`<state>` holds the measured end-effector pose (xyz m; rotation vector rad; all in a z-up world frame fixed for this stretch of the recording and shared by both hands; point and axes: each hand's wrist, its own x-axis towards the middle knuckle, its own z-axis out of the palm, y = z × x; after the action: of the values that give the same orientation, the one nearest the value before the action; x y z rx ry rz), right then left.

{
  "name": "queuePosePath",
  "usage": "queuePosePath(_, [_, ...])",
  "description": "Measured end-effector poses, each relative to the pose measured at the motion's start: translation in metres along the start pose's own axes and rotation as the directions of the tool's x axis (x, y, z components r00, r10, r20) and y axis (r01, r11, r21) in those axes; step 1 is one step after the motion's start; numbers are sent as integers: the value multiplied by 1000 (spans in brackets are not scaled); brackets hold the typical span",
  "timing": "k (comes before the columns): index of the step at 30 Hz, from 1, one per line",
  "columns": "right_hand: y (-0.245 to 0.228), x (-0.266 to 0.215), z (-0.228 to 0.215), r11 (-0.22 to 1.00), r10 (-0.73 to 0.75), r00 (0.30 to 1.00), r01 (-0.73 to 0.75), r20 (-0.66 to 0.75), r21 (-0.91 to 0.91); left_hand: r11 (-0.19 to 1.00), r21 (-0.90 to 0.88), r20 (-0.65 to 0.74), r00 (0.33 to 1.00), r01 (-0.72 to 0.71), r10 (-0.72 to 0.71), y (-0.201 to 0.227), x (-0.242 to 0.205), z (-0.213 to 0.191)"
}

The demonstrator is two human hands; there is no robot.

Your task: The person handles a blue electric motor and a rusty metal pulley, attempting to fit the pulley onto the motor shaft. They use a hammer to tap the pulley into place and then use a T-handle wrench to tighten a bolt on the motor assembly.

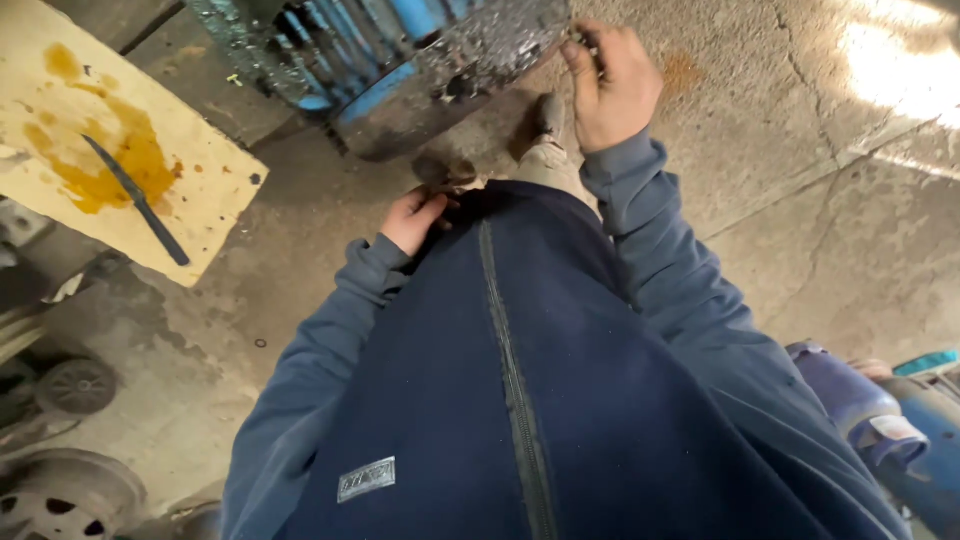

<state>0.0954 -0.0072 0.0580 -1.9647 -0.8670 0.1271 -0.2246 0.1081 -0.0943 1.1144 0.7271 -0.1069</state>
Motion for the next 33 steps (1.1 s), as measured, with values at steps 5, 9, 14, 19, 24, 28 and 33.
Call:
queuePosePath(5, [-11,3,-8,974,-112,994,108,-11,-198,1000,-22,-6,1000,-11,11,-7,-18,-27])
queuePosePath(9, [-12,7,-11,981,-42,998,50,46,-187,1000,9,-43,999,-29,29,-6,-21,-37])
queuePosePath(14, [6,8,0,999,-10,999,11,32,-50,993,93,-94,993,-67,76,9,-20,-38])
queuePosePath(19, [10,20,-8,985,-17,998,28,65,-169,991,104,-81,992,-87,96,4,-6,-40])
queuePosePath(24, [20,25,-15,998,-67,994,68,84,-7,986,151,-88,994,75,-62,32,10,-27])
queuePosePath(28, [48,30,-12,992,-122,982,120,142,23,973,226,-60,998,34,-21,34,14,-17])
queuePosePath(33, [32,23,-4,879,202,974,-228,107,419,975,209,-71,995,81,-67,42,16,-10])
